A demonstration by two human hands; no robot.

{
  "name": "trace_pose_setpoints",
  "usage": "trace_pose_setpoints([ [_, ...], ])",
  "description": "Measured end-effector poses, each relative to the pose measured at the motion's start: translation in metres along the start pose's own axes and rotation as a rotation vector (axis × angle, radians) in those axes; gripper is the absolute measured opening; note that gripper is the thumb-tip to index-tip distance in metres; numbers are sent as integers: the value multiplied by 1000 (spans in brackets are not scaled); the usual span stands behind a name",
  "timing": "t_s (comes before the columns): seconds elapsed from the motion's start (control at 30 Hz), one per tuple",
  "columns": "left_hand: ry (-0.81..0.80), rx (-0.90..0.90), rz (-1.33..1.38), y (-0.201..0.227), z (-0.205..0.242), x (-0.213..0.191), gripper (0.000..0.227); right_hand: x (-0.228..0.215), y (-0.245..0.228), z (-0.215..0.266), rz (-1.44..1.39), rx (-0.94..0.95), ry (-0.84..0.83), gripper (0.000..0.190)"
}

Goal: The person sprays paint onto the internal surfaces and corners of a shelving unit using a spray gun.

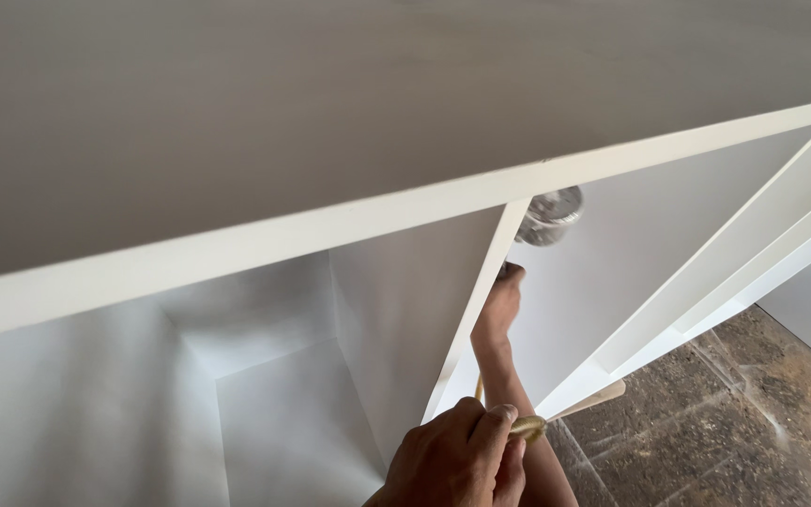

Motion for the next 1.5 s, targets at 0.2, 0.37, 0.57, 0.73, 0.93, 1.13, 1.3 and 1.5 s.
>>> trace_pose_setpoints([
  [0.2,-107,97,100,10,26,10,19,-55,14,45,91,195,105,42],
  [0.37,-112,183,152,20,45,21,21,-104,14,76,58,272,186,48],
  [0.57,-187,251,209,19,61,29,27,-157,7,111,39,348,356,59],
  [0.73,-237,206,208,17,64,31,29,-177,8,121,8,257,477,59],
  [0.93,-179,194,166,21,51,31,27,-146,11,96,-79,217,385,53],
  [1.13,-86,127,126,15,30,17,19,-85,0,52,-21,280,141,43],
  [1.3,-69,-22,77,8,11,18,18,-29,-8,6,-20,169,75,39],
  [1.5,22,-63,-29,-1,-9,15,33,49,17,-53,-63,20,-169,33],
])
Point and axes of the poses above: each hand's wrist, its own z-axis away from the middle knuckle, its own x-axis out of the palm, y = z × x, the point moved 1 cm from there along -z, towards the middle knuckle, and after that the axes turned 7 degrees about x, right-handed, at the moved point
